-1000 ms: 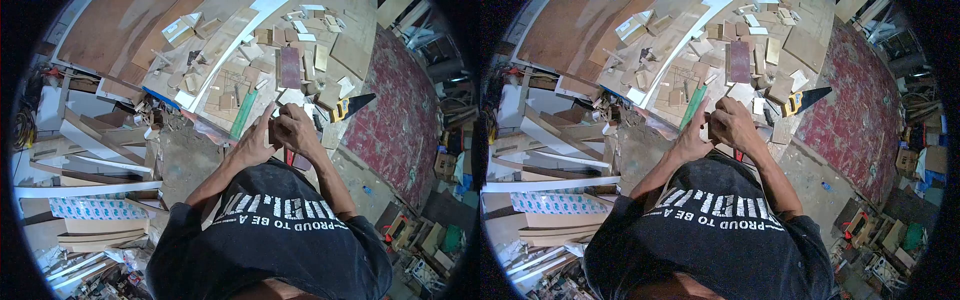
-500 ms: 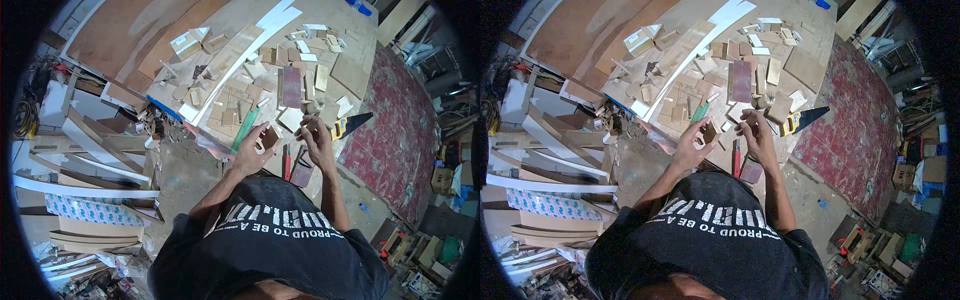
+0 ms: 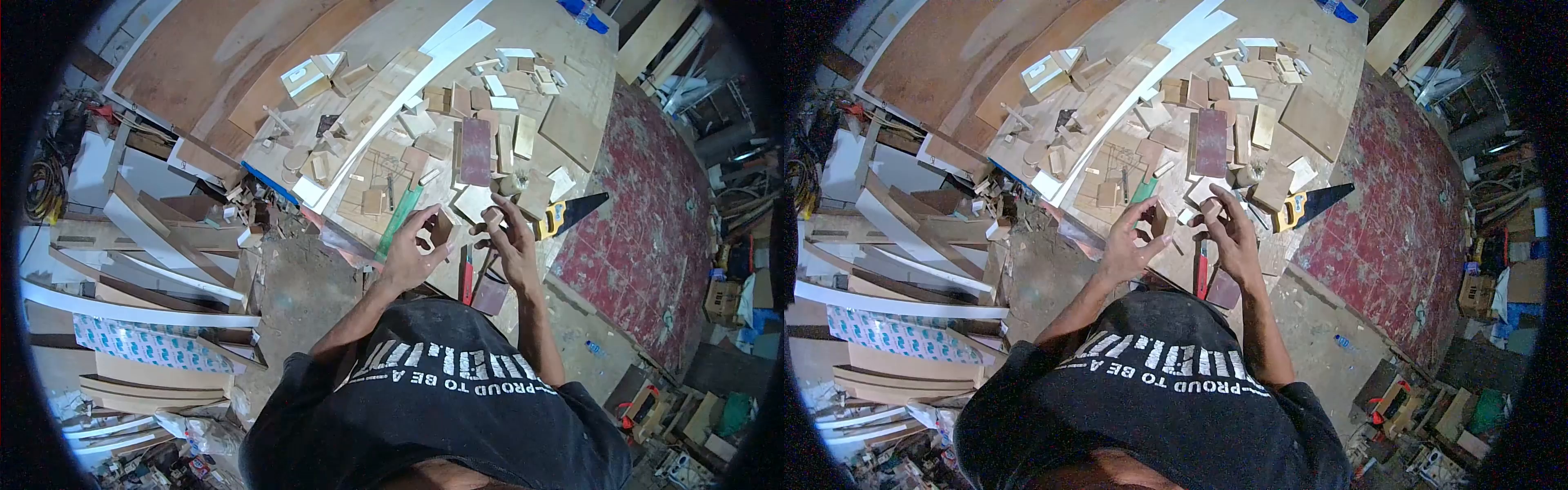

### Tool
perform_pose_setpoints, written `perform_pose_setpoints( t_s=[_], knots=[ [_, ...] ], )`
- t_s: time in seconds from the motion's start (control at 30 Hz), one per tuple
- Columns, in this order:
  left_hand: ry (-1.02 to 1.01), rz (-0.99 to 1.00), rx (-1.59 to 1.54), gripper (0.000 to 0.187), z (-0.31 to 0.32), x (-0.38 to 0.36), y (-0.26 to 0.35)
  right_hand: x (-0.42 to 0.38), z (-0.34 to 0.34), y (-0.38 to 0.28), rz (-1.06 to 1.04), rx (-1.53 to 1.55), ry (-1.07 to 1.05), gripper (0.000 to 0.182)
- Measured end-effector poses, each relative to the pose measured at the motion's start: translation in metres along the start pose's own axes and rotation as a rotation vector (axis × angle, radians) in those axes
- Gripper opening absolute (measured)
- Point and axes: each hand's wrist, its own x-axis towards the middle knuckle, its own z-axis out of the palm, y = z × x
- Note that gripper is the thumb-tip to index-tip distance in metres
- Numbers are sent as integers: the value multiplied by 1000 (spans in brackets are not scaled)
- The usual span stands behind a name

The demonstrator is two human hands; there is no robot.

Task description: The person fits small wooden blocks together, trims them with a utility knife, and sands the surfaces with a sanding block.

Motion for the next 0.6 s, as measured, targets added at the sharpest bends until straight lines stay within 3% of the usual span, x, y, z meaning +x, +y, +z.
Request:
perform_pose_setpoints(
  t_s=[0.1,0.27,0.6],
  knots=[
    [12,-7,-54,66,3,1,1,5,-9,13,-111,-139,3,43],
    [2,-39,-149,65,7,1,8,10,-10,13,-106,48,-36,36],
    [-25,42,-17,64,15,0,19,12,-13,15,-121,50,-83,35]
  ],
)
